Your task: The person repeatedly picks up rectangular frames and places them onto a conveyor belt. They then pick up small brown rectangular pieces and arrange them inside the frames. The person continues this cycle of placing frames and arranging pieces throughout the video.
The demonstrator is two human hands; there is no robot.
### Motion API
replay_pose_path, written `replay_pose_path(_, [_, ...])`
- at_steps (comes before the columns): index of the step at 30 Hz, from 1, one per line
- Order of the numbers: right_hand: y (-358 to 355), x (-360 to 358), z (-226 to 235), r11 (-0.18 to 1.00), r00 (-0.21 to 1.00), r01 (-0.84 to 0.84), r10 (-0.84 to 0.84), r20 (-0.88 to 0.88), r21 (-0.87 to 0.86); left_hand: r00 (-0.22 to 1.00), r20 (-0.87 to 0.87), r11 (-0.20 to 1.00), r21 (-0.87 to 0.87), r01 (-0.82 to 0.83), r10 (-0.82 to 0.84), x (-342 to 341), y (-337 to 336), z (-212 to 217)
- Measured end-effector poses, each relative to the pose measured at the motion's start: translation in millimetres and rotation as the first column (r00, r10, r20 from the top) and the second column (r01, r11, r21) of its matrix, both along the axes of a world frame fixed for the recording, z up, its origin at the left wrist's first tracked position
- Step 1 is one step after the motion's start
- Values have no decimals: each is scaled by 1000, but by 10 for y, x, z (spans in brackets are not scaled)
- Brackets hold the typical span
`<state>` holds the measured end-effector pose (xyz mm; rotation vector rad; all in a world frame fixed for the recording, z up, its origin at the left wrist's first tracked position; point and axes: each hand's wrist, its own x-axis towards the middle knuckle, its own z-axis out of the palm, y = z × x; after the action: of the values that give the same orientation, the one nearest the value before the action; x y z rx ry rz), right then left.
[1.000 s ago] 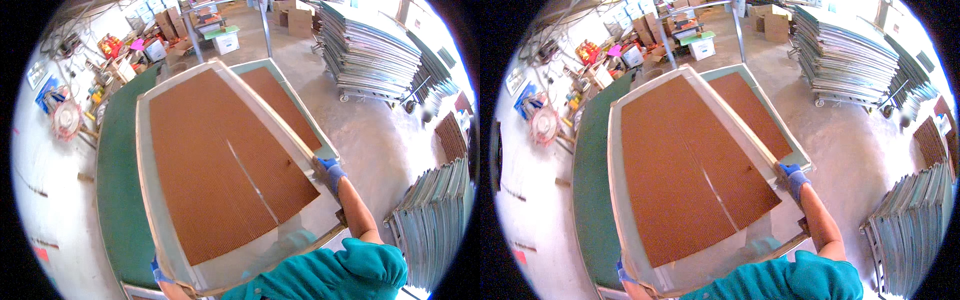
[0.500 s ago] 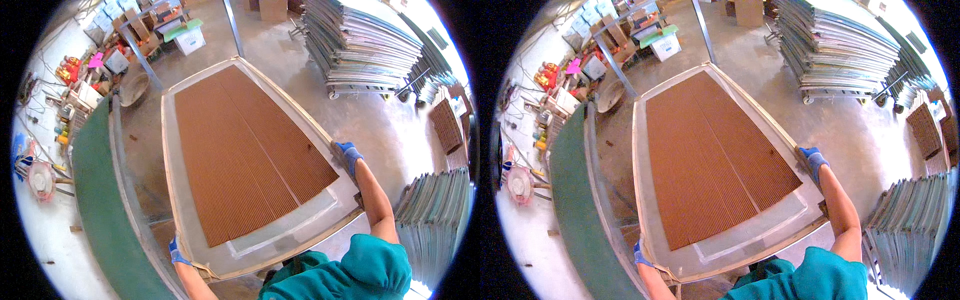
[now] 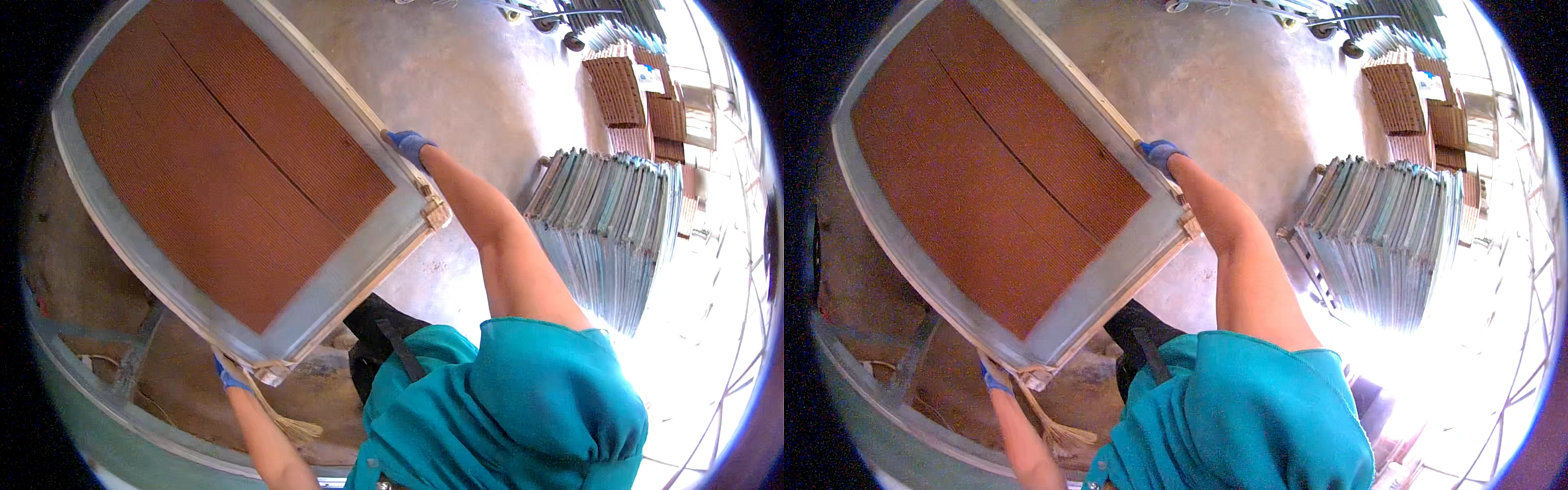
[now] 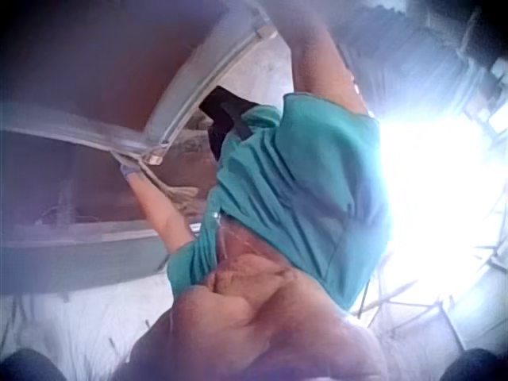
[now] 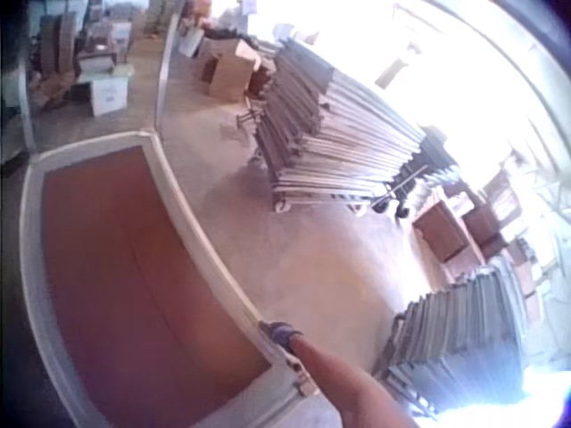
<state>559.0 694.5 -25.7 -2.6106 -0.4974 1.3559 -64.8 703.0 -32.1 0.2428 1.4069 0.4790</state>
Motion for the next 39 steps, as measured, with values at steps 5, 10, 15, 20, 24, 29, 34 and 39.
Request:
replay_pose_path(5, [-69,-71,-18,987,988,-140,135,71,74,994,-98,999,-25,45,-48,68,-52,-80])
replay_pose_path(10, [-501,-272,366,903,789,-387,430,438,-189,989,-121,995,-41,-87,82,-221,-580,-75])
replay_pose_path(15, [-787,-558,279,933,844,-243,339,416,-265,976,-77,963,-165,-213,203,-535,-1767,158])
replay_pose_path(20, [-834,-698,-150,939,762,-325,332,556,-115,920,-96,902,-182,-391,379,-562,-2675,598])
replay_pose_path(24, [-1055,-765,-175,982,816,-167,186,547,-85,844,-319,872,-92,-480,431,-374,-3175,1010])
replay_pose_path(29, [-1258,-1782,209,688,679,706,-591,-435,169,744,-329,805,103,-584,582,-111,-3786,1480])
replay_pose_path(34, [-1282,-4384,1284,769,-161,576,-225,-961,-277,701,224,664,225,-713,677,77,-4451,1831])
replay_pose_path(39, [-2391,-6620,2818,895,-518,93,-330,-789,-436,273,697,364,18,-931,664,193,-4878,2703])
